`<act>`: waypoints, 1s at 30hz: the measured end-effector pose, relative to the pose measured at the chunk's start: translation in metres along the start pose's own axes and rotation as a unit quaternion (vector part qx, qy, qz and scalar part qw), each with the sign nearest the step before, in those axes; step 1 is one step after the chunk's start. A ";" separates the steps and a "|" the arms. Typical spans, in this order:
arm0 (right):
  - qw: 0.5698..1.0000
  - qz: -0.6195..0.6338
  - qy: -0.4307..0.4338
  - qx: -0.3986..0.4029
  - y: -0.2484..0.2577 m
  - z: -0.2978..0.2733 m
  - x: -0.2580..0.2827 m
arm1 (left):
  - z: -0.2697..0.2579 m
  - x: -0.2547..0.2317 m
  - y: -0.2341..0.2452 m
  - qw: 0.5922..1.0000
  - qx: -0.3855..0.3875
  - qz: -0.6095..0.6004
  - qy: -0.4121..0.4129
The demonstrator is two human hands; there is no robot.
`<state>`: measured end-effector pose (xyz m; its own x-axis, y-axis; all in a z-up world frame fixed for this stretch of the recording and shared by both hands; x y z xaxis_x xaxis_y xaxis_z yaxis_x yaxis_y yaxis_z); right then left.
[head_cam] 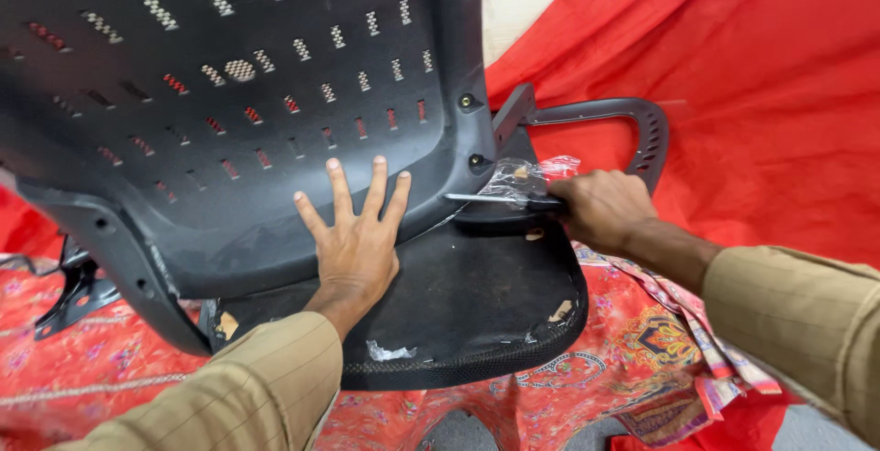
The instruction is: The person uses a screwdriver to remove screws from the back of a black office chair. They detach the right armrest and then proceed to remove screws from the left armrest, continuing the disassembly process.
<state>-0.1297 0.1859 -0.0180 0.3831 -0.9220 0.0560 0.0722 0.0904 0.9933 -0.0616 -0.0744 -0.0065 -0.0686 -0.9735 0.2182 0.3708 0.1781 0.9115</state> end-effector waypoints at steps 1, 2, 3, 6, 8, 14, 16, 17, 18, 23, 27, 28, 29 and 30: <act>1.000 0.001 0.003 0.001 -0.002 -0.007 -0.011 | -0.001 0.000 -0.001 1.000 0.002 -0.002 -0.002; 1.000 -0.003 0.013 -0.016 0.000 -0.015 -0.020 | -0.002 0.000 -0.001 1.000 0.003 -0.004 -0.001; 0.999 -0.007 0.022 -0.032 0.001 -0.026 -0.025 | -0.003 -0.001 -0.001 1.000 0.003 -0.005 -0.007; 0.994 -0.016 0.050 -0.097 0.011 -0.044 -0.025 | -0.004 0.001 0.006 1.000 -0.002 -0.024 -0.018; 0.991 -0.024 0.066 -0.113 0.013 -0.049 -0.028 | -0.005 0.003 0.007 0.998 0.004 -0.051 -0.027; 0.990 -0.044 0.080 -0.105 0.045 -0.070 -0.064 | -0.011 0.004 0.008 0.997 -0.040 -0.059 -0.043; 0.994 -0.085 0.038 -0.059 0.059 -0.075 -0.077 | -0.017 0.005 0.011 0.992 -0.029 -0.095 -0.079; 0.990 -0.087 0.068 -0.083 0.072 -0.082 -0.072 | -0.021 0.007 0.013 0.989 -0.024 -0.113 -0.095; 0.985 -0.087 0.100 -0.111 0.077 -0.086 -0.068 | -0.023 0.011 0.012 0.985 -0.032 -0.137 -0.102; 0.981 -0.075 0.118 -0.134 0.076 -0.094 -0.070 | -0.016 0.037 0.019 0.957 -0.040 -0.239 -0.162; 0.987 -0.056 0.082 -0.124 0.060 -0.095 -0.068 | -0.016 0.028 0.026 0.946 -0.085 -0.293 -0.114; 0.990 -0.050 0.065 -0.115 0.056 -0.096 -0.072 | -0.017 0.015 0.030 0.934 -0.099 -0.325 -0.114; 0.990 -0.038 0.066 -0.118 0.054 -0.098 -0.073 | -0.017 0.001 0.035 0.921 -0.112 -0.356 -0.114; 0.990 -0.028 0.068 -0.122 0.052 -0.099 -0.073 | -0.013 -0.015 0.034 0.918 -0.091 -0.374 -0.092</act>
<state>-0.0627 0.2954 0.0198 0.4911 -0.8706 -0.0298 0.3116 0.1436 0.9393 -0.0361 -0.0559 0.0168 -0.5165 -0.7703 -0.3740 0.3043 -0.5734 0.7607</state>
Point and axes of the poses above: each hand's wrist, its own z-axis towards the middle knuckle, its own y-axis out of the back of the hand, x = y × z, the point moved 8 cm from there along z, towards the middle knuckle, and after that the axes turned 4 degrees about x, right-handed, at the moved point
